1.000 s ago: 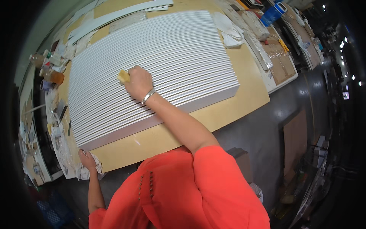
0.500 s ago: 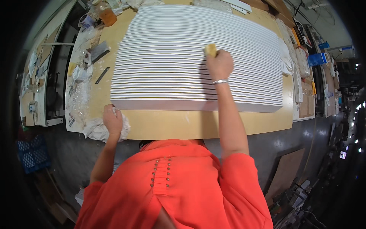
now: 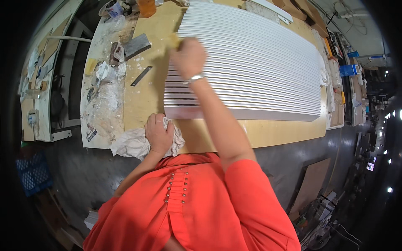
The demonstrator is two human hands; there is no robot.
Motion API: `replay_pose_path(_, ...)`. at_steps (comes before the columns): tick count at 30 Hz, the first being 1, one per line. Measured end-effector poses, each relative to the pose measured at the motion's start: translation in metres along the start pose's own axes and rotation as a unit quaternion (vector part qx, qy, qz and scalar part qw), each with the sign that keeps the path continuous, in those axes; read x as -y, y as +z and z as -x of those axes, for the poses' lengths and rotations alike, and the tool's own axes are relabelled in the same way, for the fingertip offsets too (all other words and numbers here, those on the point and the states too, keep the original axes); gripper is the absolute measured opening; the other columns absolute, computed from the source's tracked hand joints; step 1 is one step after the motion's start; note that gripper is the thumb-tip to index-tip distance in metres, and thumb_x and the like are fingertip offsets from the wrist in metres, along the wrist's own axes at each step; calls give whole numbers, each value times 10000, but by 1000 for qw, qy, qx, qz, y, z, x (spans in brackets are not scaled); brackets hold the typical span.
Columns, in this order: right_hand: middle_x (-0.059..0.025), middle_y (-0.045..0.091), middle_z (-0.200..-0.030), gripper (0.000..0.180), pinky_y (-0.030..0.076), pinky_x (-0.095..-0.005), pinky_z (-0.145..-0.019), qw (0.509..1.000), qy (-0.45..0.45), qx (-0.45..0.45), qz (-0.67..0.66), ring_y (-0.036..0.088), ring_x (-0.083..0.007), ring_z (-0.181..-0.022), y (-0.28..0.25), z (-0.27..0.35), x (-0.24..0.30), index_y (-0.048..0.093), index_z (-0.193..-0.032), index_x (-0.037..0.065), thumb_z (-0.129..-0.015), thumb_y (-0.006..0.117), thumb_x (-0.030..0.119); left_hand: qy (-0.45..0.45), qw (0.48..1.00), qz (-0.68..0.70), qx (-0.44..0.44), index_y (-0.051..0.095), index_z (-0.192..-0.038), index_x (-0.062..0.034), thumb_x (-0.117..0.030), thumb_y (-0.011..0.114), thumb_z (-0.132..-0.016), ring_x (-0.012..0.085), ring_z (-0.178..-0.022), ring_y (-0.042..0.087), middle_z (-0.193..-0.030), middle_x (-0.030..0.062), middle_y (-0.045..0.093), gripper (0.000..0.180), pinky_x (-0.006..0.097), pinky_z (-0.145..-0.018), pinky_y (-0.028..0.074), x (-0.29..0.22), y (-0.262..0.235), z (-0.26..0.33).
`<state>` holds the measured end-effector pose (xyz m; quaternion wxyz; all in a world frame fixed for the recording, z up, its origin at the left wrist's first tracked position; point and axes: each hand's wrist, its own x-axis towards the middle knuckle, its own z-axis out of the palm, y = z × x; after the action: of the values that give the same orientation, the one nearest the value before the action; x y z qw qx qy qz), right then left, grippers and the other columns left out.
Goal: The person sands a grooved panel with a sponge block, then wipes down the panel with a cloth.
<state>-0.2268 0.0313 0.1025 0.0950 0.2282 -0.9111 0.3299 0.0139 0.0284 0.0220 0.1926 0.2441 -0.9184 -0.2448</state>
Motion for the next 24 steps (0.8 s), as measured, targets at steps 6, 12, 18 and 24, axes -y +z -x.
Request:
replay_pose_path(6, -162, 648, -731, 410, 503, -434, -601, 983, 147, -37, 103, 626, -339, -660, -37, -19, -57, 683, -676, 36, -783, 712, 431, -10, 999, 32, 29, 554, -985, -51, -189, 673, -756, 344, -905, 531, -930, 132, 540, 292, 449, -766, 399, 0, -6, -2)
replay_pose_path(12, -157, 685, -701, 286, 533, -350, -654, 969, 94, 109, -200, 657, -272, -626, 9, 5, 9, 722, -862, -43, -699, 758, 190, -25, 991, 78, 104, 577, -989, -47, -254, 669, -772, 335, -968, 532, -956, 129, 556, 314, 459, -823, 403, 6, -17, -9)
replay_pose_path(18, -85, 703, -885, 291, 529, -313, -731, 851, 137, 218, -458, 655, -173, -754, -42, 17, 16, 674, -1047, -81, -768, 668, 4, 21, 968, 212, 129, 596, -1143, -25, -271, 667, -855, 276, -1076, 576, -1114, 131, 614, 385, 398, -921, 452, 22, -80, -56)
replay_pose_path(24, -65, 699, -1023, 311, 491, -272, -864, 644, 168, 362, -652, 638, -140, -918, -44, 42, 12, 661, -1120, -28, -809, 676, -24, -206, 581, 772, 153, 574, -1181, 0, -171, 612, -937, 183, -994, 591, -1095, 79, 619, 300, 349, -925, 452, 16, -78, -118)
